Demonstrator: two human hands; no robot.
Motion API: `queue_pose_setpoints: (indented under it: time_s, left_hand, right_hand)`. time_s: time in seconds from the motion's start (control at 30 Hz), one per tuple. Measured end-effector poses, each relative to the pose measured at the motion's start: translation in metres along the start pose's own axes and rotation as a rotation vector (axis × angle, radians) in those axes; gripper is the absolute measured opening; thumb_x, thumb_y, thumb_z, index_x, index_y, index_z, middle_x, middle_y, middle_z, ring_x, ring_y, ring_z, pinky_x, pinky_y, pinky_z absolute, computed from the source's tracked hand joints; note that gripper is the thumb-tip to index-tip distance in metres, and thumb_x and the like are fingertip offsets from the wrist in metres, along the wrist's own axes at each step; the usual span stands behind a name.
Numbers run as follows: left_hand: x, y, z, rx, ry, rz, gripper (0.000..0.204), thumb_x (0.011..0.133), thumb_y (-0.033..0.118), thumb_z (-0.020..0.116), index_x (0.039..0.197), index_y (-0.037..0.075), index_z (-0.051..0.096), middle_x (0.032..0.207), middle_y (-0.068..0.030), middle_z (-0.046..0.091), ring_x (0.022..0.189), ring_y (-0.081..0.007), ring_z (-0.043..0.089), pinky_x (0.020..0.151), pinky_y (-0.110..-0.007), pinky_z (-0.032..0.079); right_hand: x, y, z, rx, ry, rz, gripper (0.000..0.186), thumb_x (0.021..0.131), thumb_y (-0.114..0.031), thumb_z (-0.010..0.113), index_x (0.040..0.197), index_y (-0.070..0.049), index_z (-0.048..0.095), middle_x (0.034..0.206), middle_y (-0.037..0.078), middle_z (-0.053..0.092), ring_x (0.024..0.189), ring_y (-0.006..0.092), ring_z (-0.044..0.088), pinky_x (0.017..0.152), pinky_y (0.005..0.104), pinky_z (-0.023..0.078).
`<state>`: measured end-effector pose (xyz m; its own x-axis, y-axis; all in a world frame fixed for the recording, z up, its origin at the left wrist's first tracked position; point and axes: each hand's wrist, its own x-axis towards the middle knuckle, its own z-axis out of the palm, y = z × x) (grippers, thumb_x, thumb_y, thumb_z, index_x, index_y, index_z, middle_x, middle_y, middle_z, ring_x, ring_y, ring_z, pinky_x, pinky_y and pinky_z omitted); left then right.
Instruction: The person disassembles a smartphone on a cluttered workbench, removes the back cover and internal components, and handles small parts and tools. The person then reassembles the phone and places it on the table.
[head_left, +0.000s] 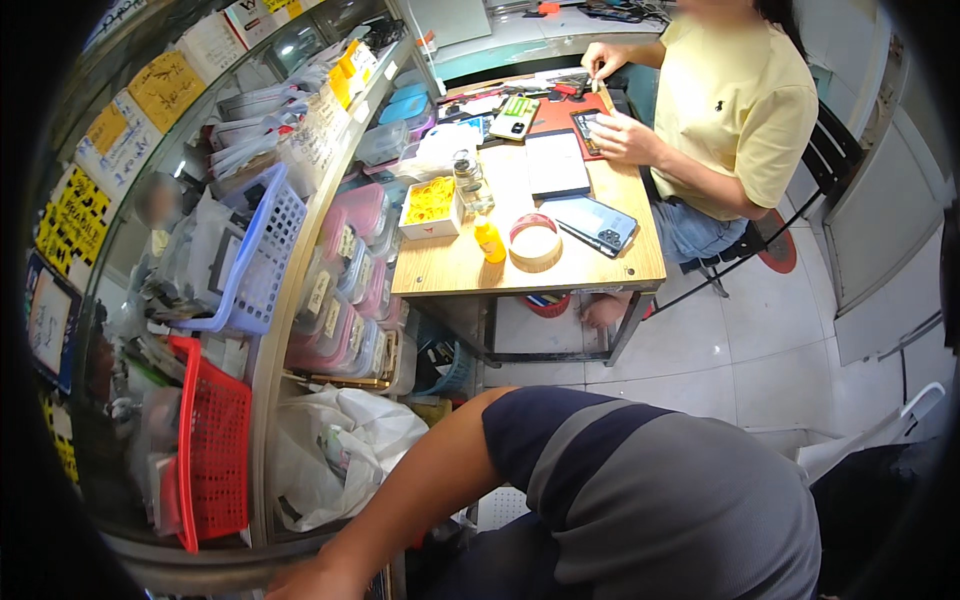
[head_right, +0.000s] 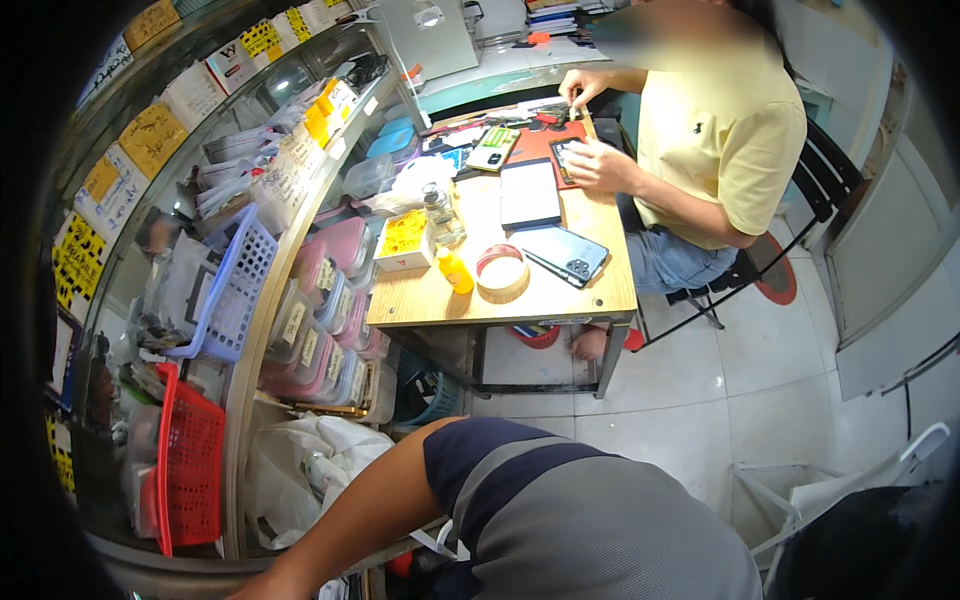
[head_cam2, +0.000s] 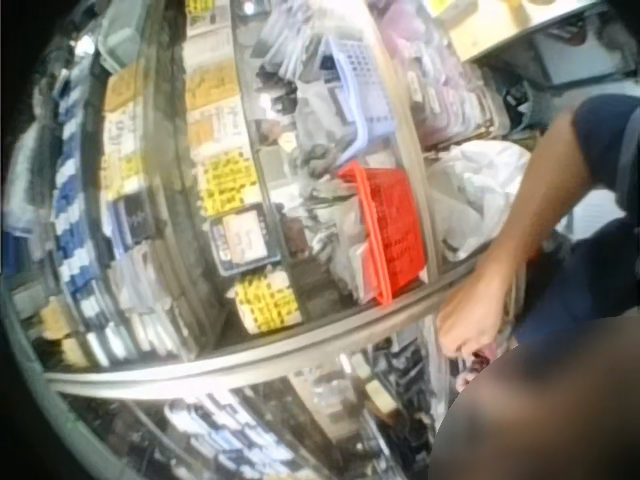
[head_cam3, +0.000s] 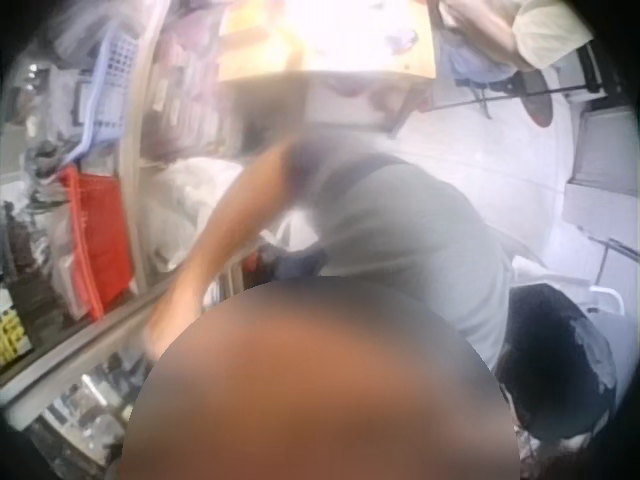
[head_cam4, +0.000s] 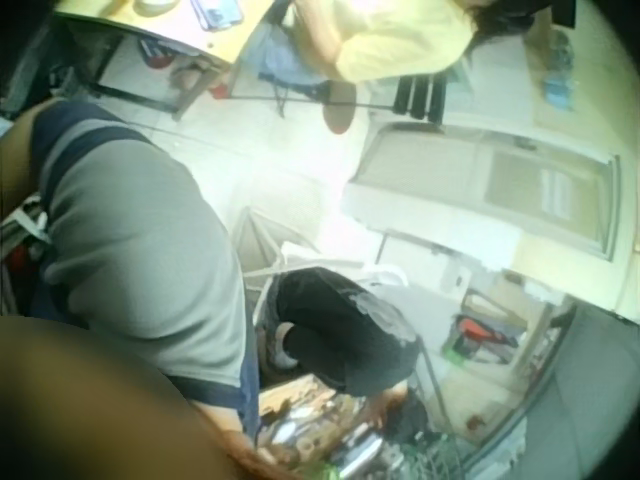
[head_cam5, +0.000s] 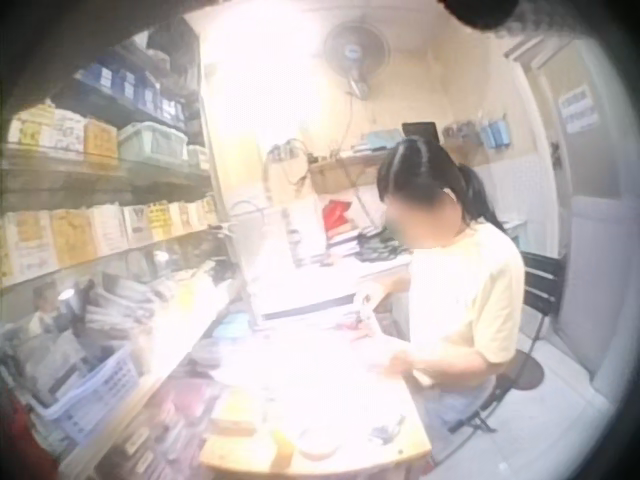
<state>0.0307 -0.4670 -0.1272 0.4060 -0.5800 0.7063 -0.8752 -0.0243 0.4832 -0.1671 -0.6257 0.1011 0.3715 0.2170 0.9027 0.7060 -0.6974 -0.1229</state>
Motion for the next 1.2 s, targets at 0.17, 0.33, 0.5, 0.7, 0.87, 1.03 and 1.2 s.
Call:
queue_pose_setpoints:
  time_s: [0.17,0.33,0.5,0.7,0.87,1.03,1.2]
  left_hand:
    - [0.007,-0.003,0.038,-0.083,-0.078,0.0,0.022,0.104,0.019,0.07,0.102,-0.002,0.066,0.091,-0.0195,0.069,0.081,-0.029,0.065,0.074,-0.04,0.054]
    - [0.009,-0.014,0.053,-0.132,-0.103,-0.009,0.021,0.104,0.019,0.07,0.103,-0.001,0.065,0.092,-0.0187,0.069,0.082,-0.0285,0.065,0.075,-0.039,0.054]
    - [0.004,-0.034,0.048,-0.168,-0.093,-0.029,0.019,0.105,0.018,0.07,0.103,-0.001,0.064,0.092,-0.0179,0.069,0.082,-0.0279,0.065,0.076,-0.039,0.054]
    - [-0.005,-0.06,0.025,-0.226,-0.061,-0.039,0.018,0.105,0.017,0.07,0.104,0.0,0.063,0.093,-0.017,0.068,0.083,-0.0272,0.064,0.077,-0.038,0.054]
    - [-0.013,-0.085,-0.001,-0.285,-0.049,-0.036,0.017,0.105,0.016,0.07,0.104,0.0,0.062,0.094,-0.0162,0.068,0.084,-0.0267,0.064,0.077,-0.038,0.053]
    - [-0.021,-0.111,-0.031,-0.344,-0.035,-0.034,0.016,0.105,0.015,0.07,0.105,0.001,0.061,0.094,-0.0154,0.067,0.085,-0.0261,0.064,0.078,-0.037,0.053]
    - [-0.028,-0.145,-0.056,-0.452,-0.03,-0.008,0.016,0.105,0.014,0.069,0.105,0.001,0.06,0.095,-0.0146,0.067,0.086,-0.0255,0.064,0.078,-0.037,0.053]
  right_hand:
    - [0.01,-0.006,-0.008,0.262,0.095,0.128,0.032,0.097,-0.031,0.067,0.078,-0.006,0.07,0.072,0.018,0.068,0.068,0.0383,0.066,0.064,0.0517,0.049]
    - [0.011,-0.005,-0.012,0.312,0.217,0.115,0.036,0.102,-0.028,0.061,0.078,-0.002,0.067,0.071,0.02,0.066,0.065,0.0379,0.063,0.064,0.0504,0.047]
    - [0.011,-0.011,-0.012,0.413,0.296,0.103,0.035,0.104,-0.027,0.06,0.083,-0.001,0.07,0.075,0.02,0.068,0.07,0.0374,0.066,0.065,0.0487,0.049]
    - [0.007,-0.021,-0.001,0.515,0.198,0.215,0.031,0.102,-0.027,0.064,0.085,-0.003,0.071,0.08,0.018,0.071,0.076,0.0365,0.069,0.069,0.0474,0.054]
    - [-0.003,0.009,0.04,0.183,0.085,0.063,0.028,0.098,-0.027,0.068,0.083,-0.004,0.069,0.081,0.018,0.072,0.076,0.0368,0.07,0.067,0.0493,0.053]
    - [-0.011,0.043,0.068,0.276,-0.029,0.168,0.022,0.093,-0.026,0.069,0.091,-0.004,0.069,0.082,0.019,0.071,0.076,0.0385,0.069,0.068,0.0522,0.053]
    - [-0.007,0.039,0.072,0.233,0.036,0.143,0.026,0.091,-0.028,0.07,0.098,-0.002,0.067,0.086,0.021,0.07,0.079,0.041,0.068,0.069,0.0543,0.052]
